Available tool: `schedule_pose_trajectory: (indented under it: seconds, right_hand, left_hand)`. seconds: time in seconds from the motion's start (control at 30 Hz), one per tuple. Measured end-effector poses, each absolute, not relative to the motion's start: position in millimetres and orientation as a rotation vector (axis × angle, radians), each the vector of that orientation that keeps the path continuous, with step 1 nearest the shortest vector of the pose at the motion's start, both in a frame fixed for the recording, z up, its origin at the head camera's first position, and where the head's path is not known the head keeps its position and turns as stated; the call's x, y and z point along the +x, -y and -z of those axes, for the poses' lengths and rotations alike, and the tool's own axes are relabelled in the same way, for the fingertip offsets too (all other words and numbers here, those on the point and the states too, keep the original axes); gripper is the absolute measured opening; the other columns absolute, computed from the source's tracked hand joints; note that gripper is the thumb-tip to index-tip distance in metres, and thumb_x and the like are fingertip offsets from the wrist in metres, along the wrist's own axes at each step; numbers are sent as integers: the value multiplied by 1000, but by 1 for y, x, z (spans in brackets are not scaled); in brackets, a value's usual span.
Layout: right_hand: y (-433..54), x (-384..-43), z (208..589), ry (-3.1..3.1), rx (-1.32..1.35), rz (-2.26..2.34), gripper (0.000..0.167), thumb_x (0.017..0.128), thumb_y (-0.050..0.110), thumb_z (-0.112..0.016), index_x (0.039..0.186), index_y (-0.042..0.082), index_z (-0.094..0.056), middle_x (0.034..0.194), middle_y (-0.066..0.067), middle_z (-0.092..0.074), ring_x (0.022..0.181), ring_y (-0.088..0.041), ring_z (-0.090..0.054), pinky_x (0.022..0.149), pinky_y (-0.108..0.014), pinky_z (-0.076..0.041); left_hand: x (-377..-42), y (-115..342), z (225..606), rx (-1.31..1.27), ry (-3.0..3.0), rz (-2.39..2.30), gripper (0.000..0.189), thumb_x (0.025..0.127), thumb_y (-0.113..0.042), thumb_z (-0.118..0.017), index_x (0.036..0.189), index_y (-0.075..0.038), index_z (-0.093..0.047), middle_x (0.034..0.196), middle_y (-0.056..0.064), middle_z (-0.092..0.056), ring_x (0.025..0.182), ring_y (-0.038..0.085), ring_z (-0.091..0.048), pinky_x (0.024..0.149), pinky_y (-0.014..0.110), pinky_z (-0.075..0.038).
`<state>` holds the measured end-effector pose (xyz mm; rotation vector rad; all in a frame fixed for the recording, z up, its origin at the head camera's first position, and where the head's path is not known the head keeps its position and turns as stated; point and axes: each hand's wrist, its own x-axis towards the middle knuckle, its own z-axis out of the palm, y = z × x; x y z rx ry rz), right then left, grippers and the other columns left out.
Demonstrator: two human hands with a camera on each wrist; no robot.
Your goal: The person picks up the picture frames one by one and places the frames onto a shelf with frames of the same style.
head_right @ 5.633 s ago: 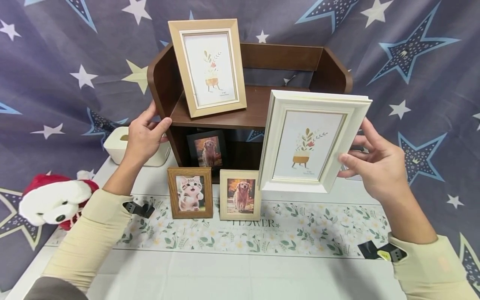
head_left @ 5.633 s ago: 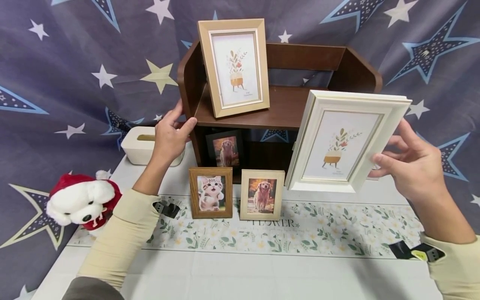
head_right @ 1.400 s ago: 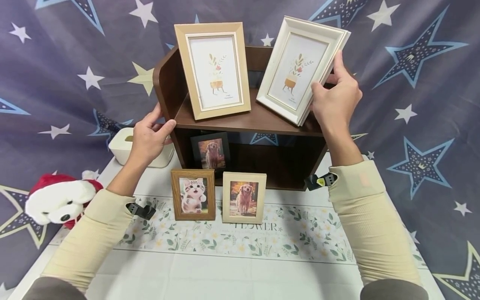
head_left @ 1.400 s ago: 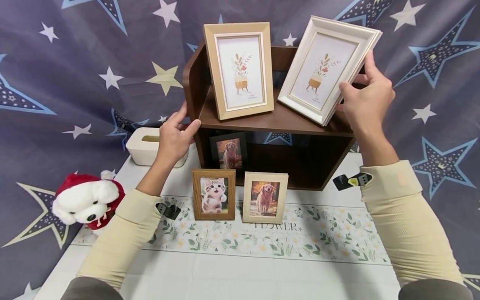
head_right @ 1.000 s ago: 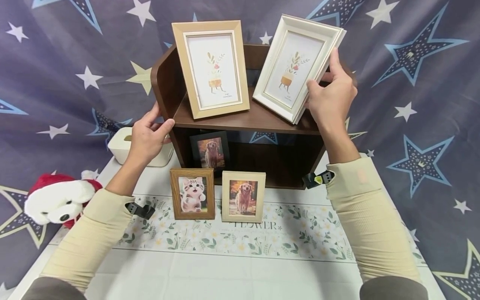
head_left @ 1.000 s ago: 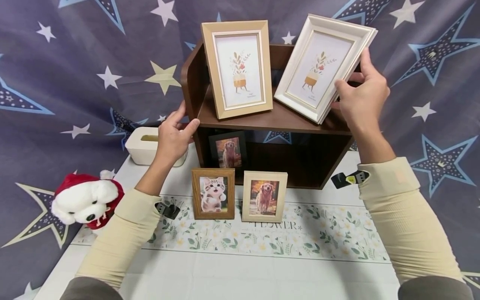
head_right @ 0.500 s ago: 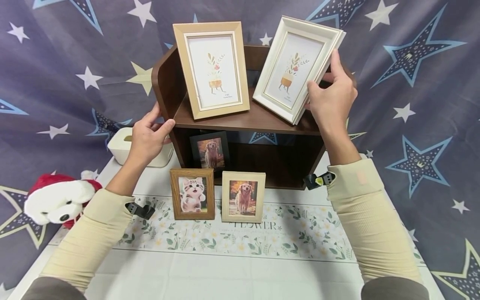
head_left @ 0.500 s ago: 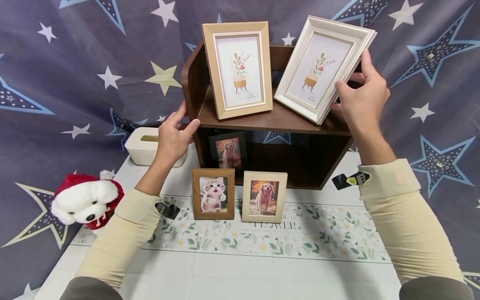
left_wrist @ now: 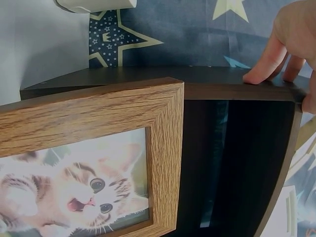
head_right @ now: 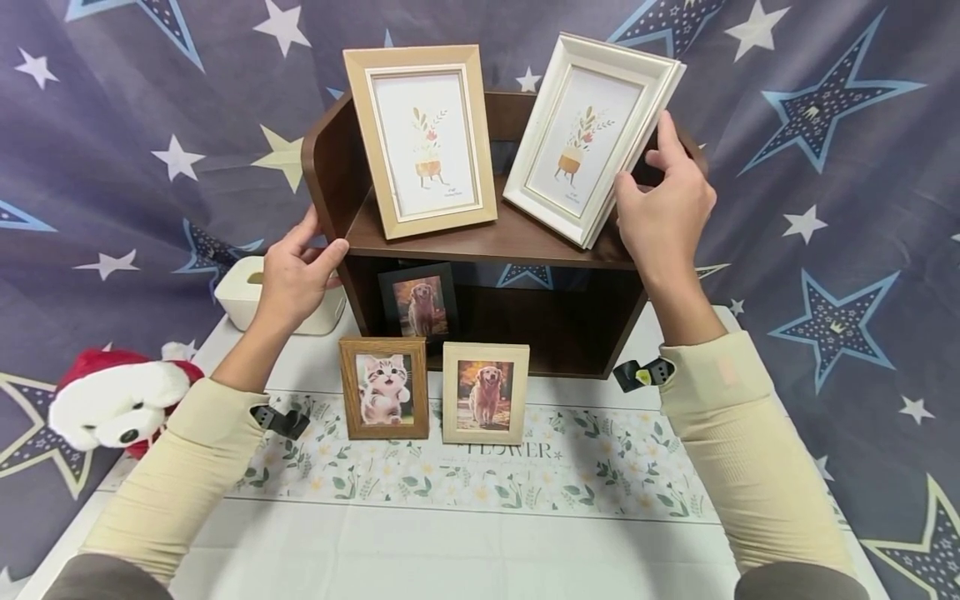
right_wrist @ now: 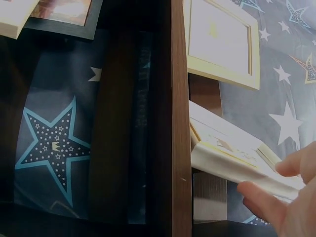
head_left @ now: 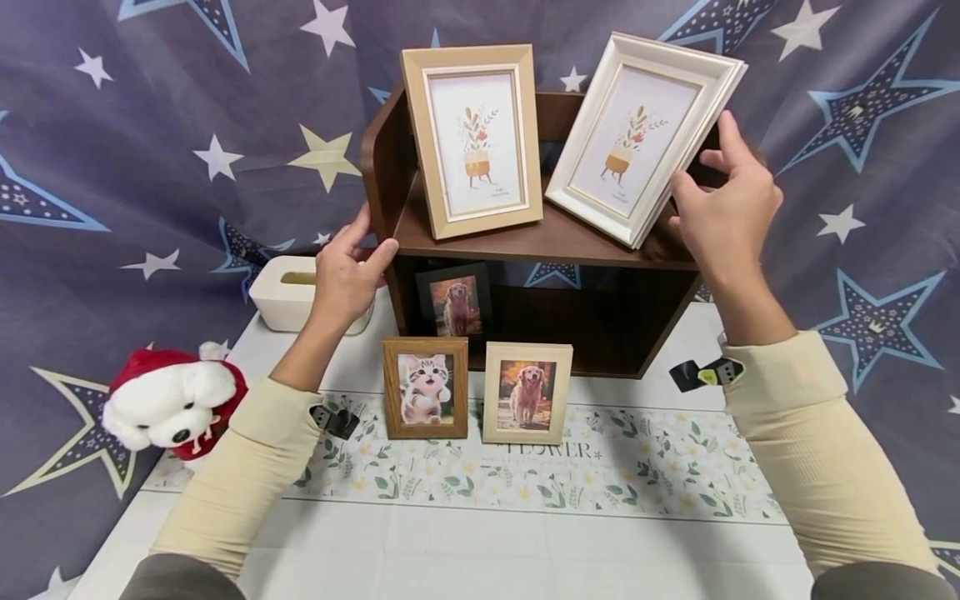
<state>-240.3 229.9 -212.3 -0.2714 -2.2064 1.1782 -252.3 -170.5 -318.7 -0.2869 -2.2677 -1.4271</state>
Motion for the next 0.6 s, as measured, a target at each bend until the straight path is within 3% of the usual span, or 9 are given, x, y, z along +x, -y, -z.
schedule_pose_trajectory:
  seconds: [0.13,0.23,0.4,0.6]
  right_hand:
    - [-230,-234,215,2195,-263,-1176,66,91,25,-69,147,48,-44,141,-2,-65,87,-4,-72,44,-8,-51]
    - [-231,-229,217,2203,-246,-1175,66,91,26,-70,147,48,-45,141,-1,-65,95,-11,-73,46,-8,-51]
    - [-234,-220,222,2192,-224,-1222,64,91,22,-71,146,46,-48,138,-4,-67,92,-8,-72,48,-9,-53]
    - [-235,-211,230,2206,-181,-1243,64,93,22,-71,148,45,-47,139,-5,-66,110,-21,-72,52,-8,-54]
  left_hand:
    - [-252,171,319,-280,2272,1443,62,98,-25,-69,154,-33,-44,140,10,-61,93,19,-68,57,12,-58]
    - [-252,171,319,-277,2269,1446,61,98,-24,-69,154,-33,-45,140,10,-61,90,12,-67,57,12,-58]
    - [-253,170,319,-281,2271,1439,61,98,-24,-70,153,-32,-45,139,11,-62,83,-4,-62,56,11,-57]
    - [-254,171,320,-282,2267,1432,61,98,-25,-69,153,-33,-46,137,11,-63,83,-2,-63,56,12,-58]
